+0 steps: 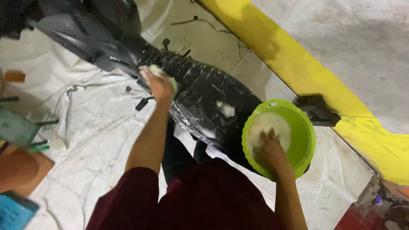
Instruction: The person scrubs the seat of a black motorcycle with a soapy cloth, repeatedly dipping the cloth into a green bucket of soapy water to maintain lather. The person focuses on cleaning the seat area thoroughly, moving the cloth back and forth across the surface.
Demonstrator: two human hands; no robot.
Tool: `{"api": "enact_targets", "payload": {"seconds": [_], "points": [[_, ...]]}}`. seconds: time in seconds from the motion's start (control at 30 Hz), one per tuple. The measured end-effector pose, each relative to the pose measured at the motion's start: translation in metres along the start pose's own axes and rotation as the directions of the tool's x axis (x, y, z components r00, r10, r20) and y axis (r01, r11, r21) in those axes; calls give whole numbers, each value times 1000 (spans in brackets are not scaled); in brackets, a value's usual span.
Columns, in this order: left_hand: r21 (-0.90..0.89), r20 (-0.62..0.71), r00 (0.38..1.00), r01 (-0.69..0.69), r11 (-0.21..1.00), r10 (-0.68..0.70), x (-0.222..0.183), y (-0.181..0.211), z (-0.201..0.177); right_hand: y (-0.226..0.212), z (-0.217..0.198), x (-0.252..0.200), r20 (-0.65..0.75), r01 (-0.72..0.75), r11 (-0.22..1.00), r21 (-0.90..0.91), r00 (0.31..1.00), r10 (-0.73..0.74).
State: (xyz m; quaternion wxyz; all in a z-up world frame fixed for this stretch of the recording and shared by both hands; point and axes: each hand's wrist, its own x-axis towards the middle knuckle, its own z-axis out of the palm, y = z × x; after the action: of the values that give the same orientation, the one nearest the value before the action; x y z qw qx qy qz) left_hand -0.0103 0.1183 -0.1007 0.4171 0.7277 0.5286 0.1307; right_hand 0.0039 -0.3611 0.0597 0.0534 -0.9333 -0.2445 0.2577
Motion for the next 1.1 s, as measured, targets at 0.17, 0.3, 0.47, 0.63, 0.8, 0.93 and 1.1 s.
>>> {"api": "enact_targets", "payload": {"seconds": [0.17,0.3,0.47,0.63,0.8,0.93,1.1], "points": [[-233,-64,990,109,966,-127,61,-55,34,2,2,-4,-11,-38,999,15,999,38],[85,-299,892,-328,941,338,-57,-5,27,-23,-17,-1,58,-131,991,-11,990,131],[117,-123,945,-288,951,302,-74,6,13,-22,-12,4,54,-162,984,79,986,158],[189,-123,958,-234,954,259,83,-46,11,-10,-4,11,57,-122,993,4,991,122],[384,331,919,-339,859,215,168,-52,35,-3,5,16,52,-88,996,-33,995,90],[656,624,732,-681,325,274,76,74,29,-23,-12,19,49,-226,973,42,973,224],[53,804,437,-728,684,402,-52,124,81,-22,-10,19,63,-248,965,88,968,243]]}}
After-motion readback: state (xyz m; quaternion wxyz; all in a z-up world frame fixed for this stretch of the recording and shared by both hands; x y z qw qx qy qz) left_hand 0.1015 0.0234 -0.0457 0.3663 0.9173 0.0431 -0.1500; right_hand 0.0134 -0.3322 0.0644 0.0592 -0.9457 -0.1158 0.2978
